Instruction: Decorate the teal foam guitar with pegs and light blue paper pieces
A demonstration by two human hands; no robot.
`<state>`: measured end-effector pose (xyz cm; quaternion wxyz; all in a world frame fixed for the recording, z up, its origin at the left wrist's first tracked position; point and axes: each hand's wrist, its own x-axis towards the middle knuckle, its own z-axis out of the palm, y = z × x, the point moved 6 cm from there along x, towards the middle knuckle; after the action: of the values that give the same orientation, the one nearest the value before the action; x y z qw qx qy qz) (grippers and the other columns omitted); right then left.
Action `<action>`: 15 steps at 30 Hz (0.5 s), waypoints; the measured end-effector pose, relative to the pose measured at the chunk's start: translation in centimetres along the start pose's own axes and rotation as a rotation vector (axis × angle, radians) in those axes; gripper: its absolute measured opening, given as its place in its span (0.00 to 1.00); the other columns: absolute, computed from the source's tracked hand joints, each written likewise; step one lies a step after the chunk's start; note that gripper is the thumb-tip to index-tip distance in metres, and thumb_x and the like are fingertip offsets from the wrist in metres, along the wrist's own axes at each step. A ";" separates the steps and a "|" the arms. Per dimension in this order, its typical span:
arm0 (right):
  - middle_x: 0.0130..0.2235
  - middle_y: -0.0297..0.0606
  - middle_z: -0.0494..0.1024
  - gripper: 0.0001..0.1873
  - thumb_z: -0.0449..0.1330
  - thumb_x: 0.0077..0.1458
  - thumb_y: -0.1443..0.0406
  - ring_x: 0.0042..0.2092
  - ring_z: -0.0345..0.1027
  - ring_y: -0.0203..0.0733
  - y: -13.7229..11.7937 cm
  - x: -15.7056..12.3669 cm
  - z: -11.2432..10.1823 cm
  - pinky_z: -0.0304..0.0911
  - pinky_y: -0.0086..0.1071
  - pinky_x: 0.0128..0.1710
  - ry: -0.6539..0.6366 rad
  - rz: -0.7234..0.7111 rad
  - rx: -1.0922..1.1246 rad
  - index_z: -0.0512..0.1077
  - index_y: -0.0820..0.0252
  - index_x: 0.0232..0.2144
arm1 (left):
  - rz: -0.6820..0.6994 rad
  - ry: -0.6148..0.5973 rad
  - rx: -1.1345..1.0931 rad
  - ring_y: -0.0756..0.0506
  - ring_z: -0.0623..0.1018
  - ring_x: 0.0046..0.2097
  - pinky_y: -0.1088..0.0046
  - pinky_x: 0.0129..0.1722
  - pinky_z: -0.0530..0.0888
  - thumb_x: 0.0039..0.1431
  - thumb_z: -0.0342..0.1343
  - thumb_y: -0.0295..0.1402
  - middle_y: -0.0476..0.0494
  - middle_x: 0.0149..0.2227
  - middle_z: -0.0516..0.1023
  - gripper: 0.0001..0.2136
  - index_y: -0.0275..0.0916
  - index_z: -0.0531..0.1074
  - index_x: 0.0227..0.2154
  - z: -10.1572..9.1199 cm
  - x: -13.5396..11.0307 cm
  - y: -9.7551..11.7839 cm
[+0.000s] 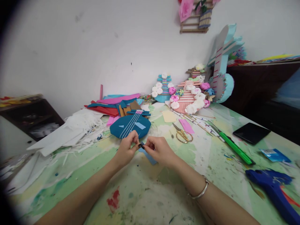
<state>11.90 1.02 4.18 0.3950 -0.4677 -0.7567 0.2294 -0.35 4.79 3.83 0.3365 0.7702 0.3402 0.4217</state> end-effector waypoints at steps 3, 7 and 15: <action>0.18 0.27 0.59 0.12 0.55 0.53 0.64 0.22 0.50 0.30 0.2 0.1 -0.2 0.47 0.26 0.22 0.030 0.021 0.002 0.63 0.60 0.19 | -0.054 -0.012 -0.142 0.52 0.63 0.25 0.74 0.27 0.59 0.48 0.55 0.25 0.55 0.21 0.62 0.14 0.41 0.52 0.22 0.0 0.2 -0.3; 0.20 0.28 0.62 0.11 0.52 0.55 0.64 0.24 0.52 0.31 0.4 0.2 -0.3 0.48 0.26 0.24 0.010 0.023 0.041 0.67 0.62 0.23 | -0.175 -0.139 -0.536 0.50 0.72 0.24 0.73 0.28 0.66 0.46 0.62 0.32 0.55 0.20 0.70 0.20 0.42 0.49 0.25 0.5 0.4 -1.0; 0.22 0.29 0.63 0.11 0.53 0.56 0.62 0.25 0.55 0.32 1.1 0.4 -1.2 0.51 0.26 0.25 0.062 0.033 0.120 0.68 0.61 0.25 | -0.157 0.016 -0.605 0.51 0.74 0.23 0.74 0.29 0.68 0.47 0.63 0.33 0.54 0.20 0.74 0.18 0.41 0.54 0.25 -0.7 0.6 -1.4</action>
<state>13.38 1.88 4.27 0.4418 -0.4626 -0.7212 0.2660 -1.05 6.19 3.19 0.5794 0.6031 0.2603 0.4824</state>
